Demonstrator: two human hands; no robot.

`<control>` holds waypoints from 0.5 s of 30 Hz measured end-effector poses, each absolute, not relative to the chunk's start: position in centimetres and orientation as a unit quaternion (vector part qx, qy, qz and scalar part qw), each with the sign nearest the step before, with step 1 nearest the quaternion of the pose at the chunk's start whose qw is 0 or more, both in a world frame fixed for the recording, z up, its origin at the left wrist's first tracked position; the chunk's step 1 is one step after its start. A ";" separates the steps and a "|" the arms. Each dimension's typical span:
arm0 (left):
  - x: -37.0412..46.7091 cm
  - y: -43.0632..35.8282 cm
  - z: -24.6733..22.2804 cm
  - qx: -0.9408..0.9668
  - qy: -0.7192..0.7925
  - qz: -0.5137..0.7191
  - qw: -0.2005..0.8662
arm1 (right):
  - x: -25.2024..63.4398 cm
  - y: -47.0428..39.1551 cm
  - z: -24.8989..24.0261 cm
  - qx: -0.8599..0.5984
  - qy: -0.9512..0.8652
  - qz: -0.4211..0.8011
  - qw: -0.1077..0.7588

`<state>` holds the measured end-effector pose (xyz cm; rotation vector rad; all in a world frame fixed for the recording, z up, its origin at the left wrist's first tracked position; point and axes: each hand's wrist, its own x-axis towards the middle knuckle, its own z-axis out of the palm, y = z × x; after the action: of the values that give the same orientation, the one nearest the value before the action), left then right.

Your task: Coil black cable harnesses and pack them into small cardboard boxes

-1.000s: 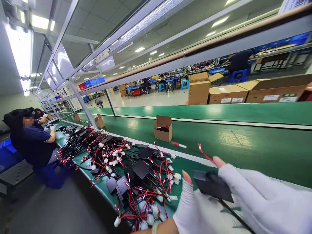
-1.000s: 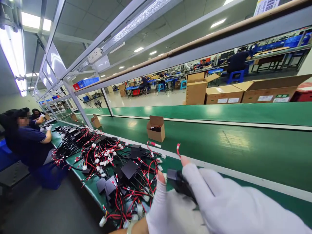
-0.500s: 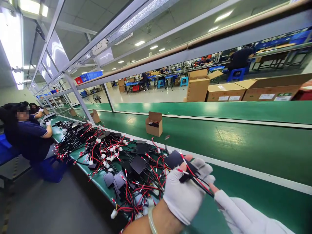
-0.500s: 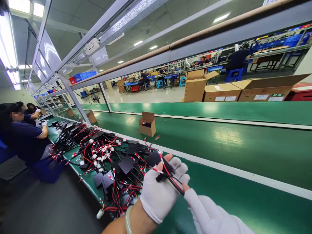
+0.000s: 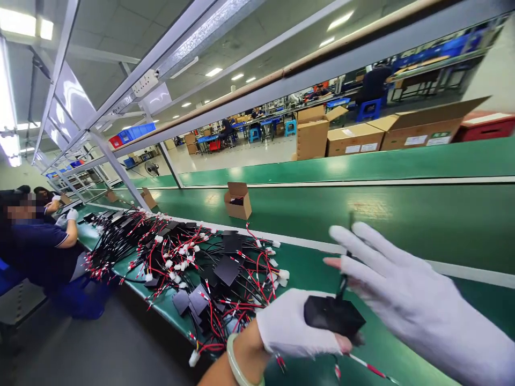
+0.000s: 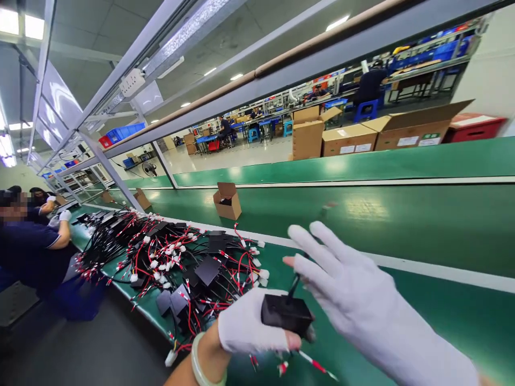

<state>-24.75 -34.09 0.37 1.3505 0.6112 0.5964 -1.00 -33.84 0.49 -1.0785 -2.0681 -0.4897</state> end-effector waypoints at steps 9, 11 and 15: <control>-23.1 -33.3 -0.8 0.402 0.206 0.590 0.669 | -6.1 -35.9 -3.8 -0.480 -0.787 -0.095 0.375; -23.0 -32.6 -0.8 0.387 0.208 0.647 0.624 | -6.4 -36.1 -5.0 -0.505 -0.757 -0.025 0.414; -22.6 -31.6 -0.7 0.401 0.239 0.715 0.520 | -7.3 -36.3 -5.7 -0.522 -0.659 0.144 0.522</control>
<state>-22.55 -31.64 -0.65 0.9603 0.5727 1.7146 -7.28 -36.26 -5.68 -1.2496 -1.5792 0.3459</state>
